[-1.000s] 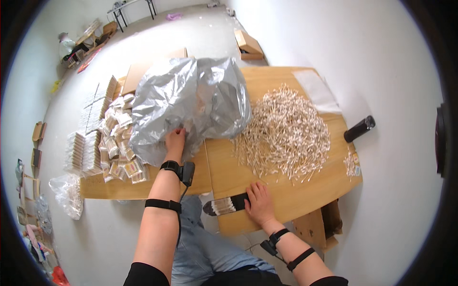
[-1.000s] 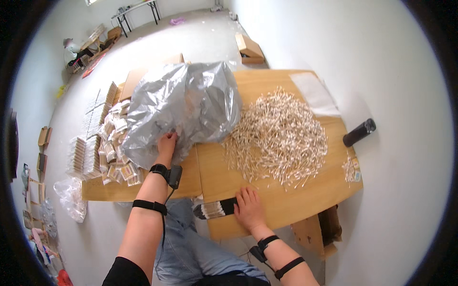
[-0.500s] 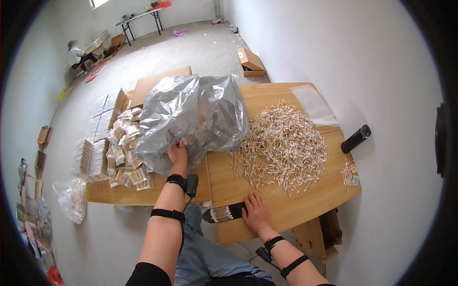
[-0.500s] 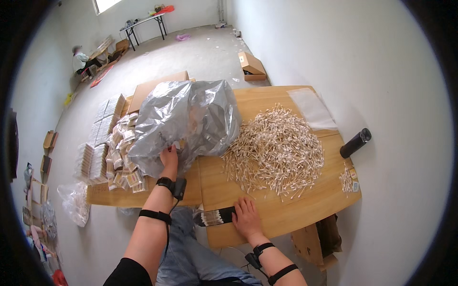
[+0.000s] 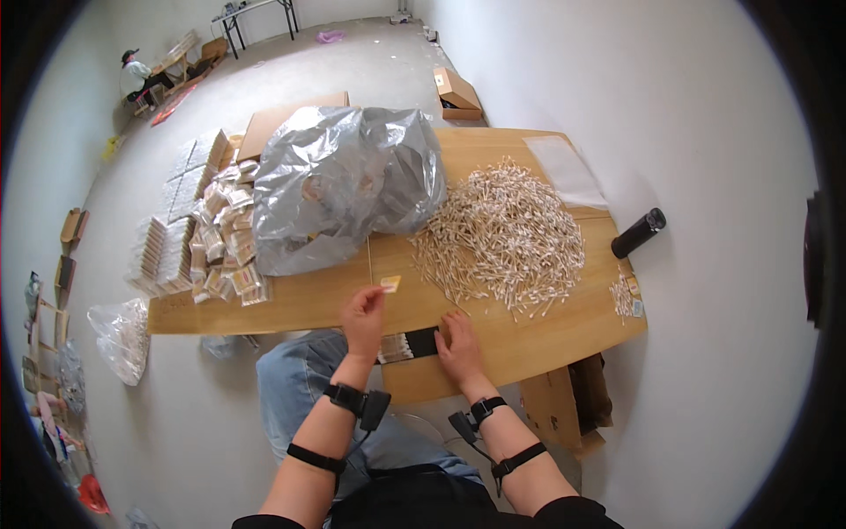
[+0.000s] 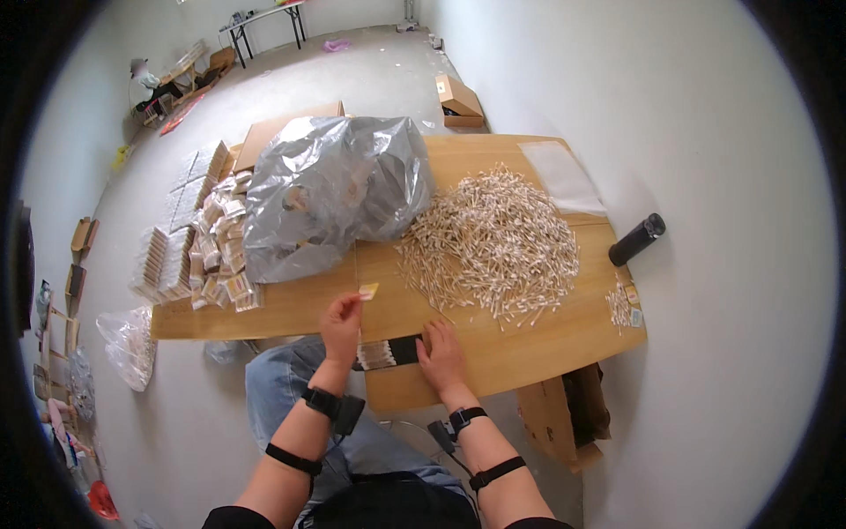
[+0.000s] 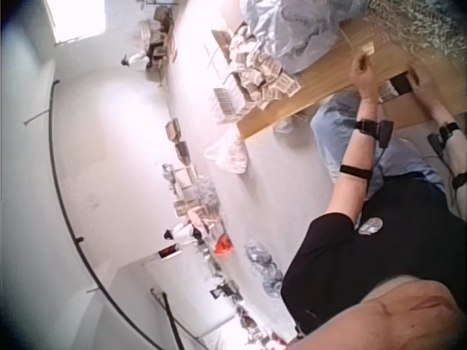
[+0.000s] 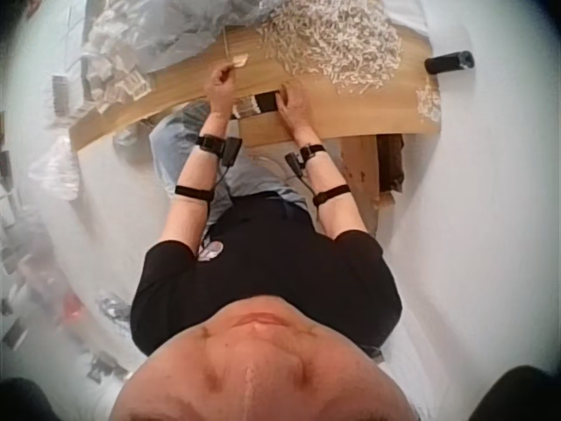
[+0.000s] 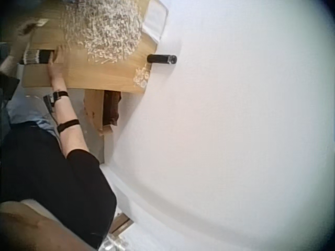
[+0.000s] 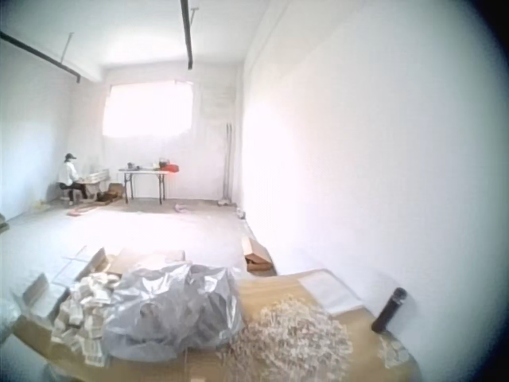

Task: Picking up cotton swabs from a pile and placing them neatly into a container or box.

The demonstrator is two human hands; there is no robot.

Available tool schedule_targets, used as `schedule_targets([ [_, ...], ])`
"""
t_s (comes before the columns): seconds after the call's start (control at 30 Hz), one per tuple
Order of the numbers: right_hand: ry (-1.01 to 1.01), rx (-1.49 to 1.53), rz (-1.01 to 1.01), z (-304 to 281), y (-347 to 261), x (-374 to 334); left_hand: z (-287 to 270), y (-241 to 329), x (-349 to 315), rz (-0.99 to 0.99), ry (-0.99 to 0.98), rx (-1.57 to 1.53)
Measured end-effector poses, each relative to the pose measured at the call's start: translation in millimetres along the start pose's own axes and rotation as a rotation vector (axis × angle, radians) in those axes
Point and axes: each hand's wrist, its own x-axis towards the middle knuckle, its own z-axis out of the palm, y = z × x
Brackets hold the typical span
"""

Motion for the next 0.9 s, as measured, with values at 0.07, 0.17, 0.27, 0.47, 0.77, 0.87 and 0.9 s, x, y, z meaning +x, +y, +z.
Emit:
schedule_targets([
  [0.07,0.004,0.286,0.240,-8,-23,7,2,14,-32,0.051,-0.046,0.013],
  [0.17,0.017,1.103,0.592,-6,-44,9,6,25,-67,0.231,-0.162,0.172],
  [0.27,-0.062,1.239,0.790,0,-38,6,7,18,-88,0.215,-0.186,0.140],
  [0.47,-0.013,1.219,0.761,0,-29,-9,0,14,-102,0.256,-0.281,0.158],
  [0.77,-0.175,0.804,0.672,21,-7,-4,-27,-71,-86,0.039,0.072,0.564],
  [0.87,-0.180,0.699,0.636,35,-13,0,-24,-87,-86,-0.082,0.099,0.540],
  [0.9,-0.184,0.698,0.638,37,-16,2,-23,-89,-86,-0.131,0.117,0.523],
])
